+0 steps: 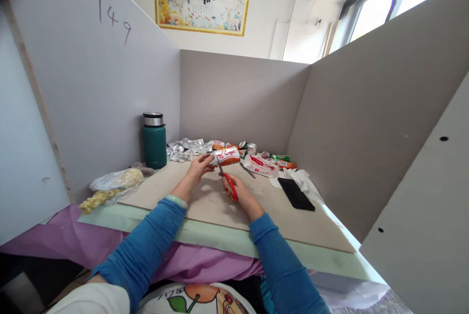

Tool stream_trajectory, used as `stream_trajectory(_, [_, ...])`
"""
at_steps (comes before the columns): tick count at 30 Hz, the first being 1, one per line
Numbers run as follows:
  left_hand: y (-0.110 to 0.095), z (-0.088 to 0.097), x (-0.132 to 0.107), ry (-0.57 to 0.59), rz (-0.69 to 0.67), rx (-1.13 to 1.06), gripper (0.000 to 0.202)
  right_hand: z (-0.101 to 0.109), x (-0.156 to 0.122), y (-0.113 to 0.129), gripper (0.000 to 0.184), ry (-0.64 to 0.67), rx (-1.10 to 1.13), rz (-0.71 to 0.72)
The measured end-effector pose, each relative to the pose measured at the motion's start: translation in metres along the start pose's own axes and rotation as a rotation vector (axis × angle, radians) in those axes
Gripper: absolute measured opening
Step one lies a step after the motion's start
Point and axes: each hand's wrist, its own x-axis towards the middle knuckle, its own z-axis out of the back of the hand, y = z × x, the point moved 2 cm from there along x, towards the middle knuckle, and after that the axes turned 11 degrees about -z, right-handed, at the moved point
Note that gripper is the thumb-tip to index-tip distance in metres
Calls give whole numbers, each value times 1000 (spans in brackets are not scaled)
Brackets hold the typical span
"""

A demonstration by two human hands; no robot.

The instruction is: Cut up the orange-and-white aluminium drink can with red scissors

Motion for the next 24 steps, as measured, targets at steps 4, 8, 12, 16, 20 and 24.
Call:
stream_trajectory(4, [-1,-2,-2,7,-4,17,47,-1,0,2,50,-72,-84,14])
stream_trajectory(8, [-1,-4,-2,1,-19,62,47,-1,1,3,47,-150,-141,38])
stream_trajectory(12, [-2,-5,-3,49,-13,27,48,-3,0,3,47,-145,-130,26])
stream_trajectory(16, [-2,-9,-7,184,103,5,45,-4,0,1,43,-102,-104,56])
stream_trajectory(20, [-4,-12,-9,135,88,46,44,-1,3,-3,41,-157,-73,61])
stream_trajectory(24, [-5,-14,-9,69,64,69,41,-1,4,-3,41,-179,-93,59])
